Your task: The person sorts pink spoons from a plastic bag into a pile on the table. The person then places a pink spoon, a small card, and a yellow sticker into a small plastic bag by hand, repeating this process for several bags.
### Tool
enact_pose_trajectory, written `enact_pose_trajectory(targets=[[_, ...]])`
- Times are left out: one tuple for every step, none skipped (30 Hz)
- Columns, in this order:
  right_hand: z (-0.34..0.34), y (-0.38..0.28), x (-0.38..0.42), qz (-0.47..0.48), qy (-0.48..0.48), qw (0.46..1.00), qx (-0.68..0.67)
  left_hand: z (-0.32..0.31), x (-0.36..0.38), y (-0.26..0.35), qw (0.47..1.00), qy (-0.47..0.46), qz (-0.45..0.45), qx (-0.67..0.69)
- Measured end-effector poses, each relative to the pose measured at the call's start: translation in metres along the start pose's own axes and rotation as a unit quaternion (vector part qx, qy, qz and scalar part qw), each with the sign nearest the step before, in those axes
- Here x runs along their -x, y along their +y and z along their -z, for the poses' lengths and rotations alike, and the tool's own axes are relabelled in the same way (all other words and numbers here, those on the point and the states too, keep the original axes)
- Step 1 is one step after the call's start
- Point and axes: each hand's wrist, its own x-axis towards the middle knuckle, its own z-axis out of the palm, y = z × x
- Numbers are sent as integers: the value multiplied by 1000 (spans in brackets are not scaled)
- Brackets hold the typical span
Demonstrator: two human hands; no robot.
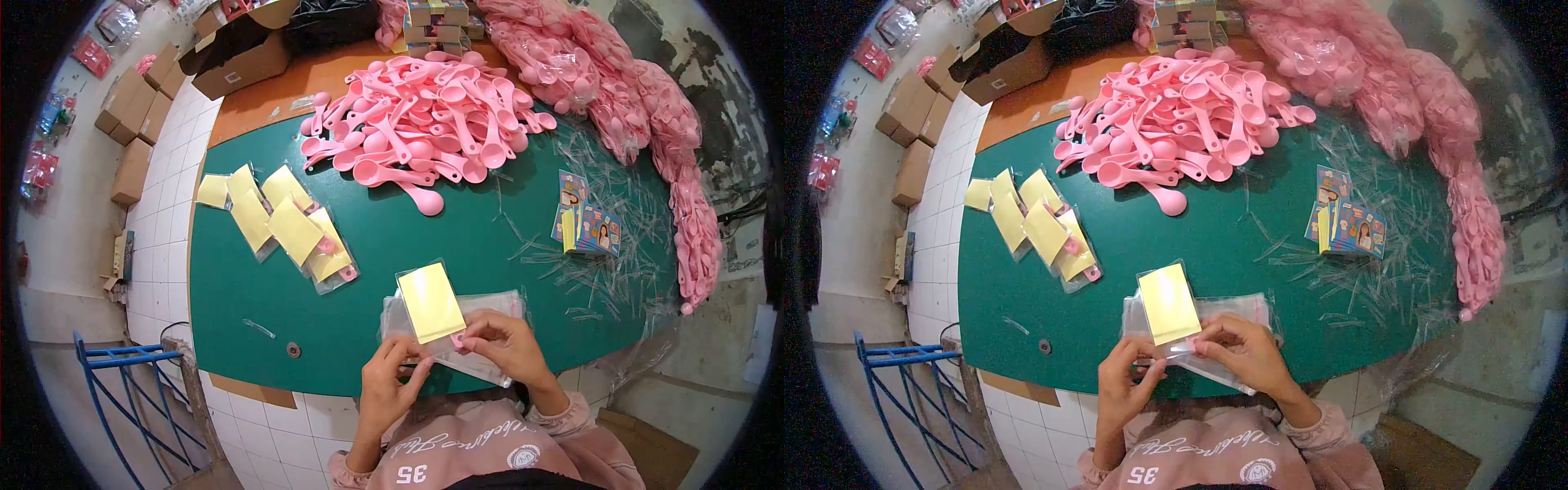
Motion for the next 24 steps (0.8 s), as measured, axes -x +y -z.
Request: enact_pose_trajectory(targets=[[-1,1,-1,-37,-9,998,-47,-1,-1,-2,1000,-1,-6,12],[-2,0,-1,-37,-9,998,-47,-2,-1,-3,1000,-3,-12,25],[-5,-1,-2,-50,7,997,-61,-4,-1,-6,1000,-3,-12,25],[-7,-2,-3,-62,23,995,-75,-6,-1,-8,999,10,-5,39],[-9,-2,-3,-61,24,995,-75,-7,0,-9,998,23,3,54],[-11,-1,-4,-44,48,997,-30,-8,-1,-8,998,23,3,54],[-14,0,-4,-27,73,997,14,-9,-1,-7,998,33,10,57],[-18,-2,-5,-27,72,997,13,-9,-1,-5,997,44,18,60],[-21,-8,-5,-25,99,994,32,-10,-1,-2,997,45,19,59],[-23,-11,-6,-22,125,991,51,-11,-2,1,992,68,48,91],[-24,-11,-6,-22,124,991,51,-13,-3,3,985,91,78,123],[-24,-12,-7,-14,123,990,60,-14,-3,3,985,92,78,123],[-25,-11,-7,-6,122,990,69,-16,-4,3,983,120,63,125],[-25,-9,-7,-7,122,990,69,-17,-4,2,979,149,47,128],[-24,-4,-7,-6,114,992,53,-16,-2,-1,979,149,47,128],[-24,-2,-7,-6,107,994,37,-13,0,-5,983,118,57,125],[-23,-4,-7,-6,107,994,37,-12,2,-7,986,87,67,122],[-23,-7,-7,-18,94,994,61,-11,2,-3,986,87,67,122],[-22,-10,-8,-28,82,993,84,-9,0,5,990,72,77,93],[-20,-12,-8,-27,84,993,84,-7,-2,11,993,56,87,63],[-17,-14,-8,-23,55,992,114,-6,-4,10,993,55,84,63],[-13,-17,-8,-20,27,989,145,-2,-7,7,997,67,14,23],[-8,-23,-11,-18,31,989,146,3,-9,6,995,78,-55,-18],[-2,-32,-18,29,3,965,262,12,-13,8,995,76,-57,-17]])
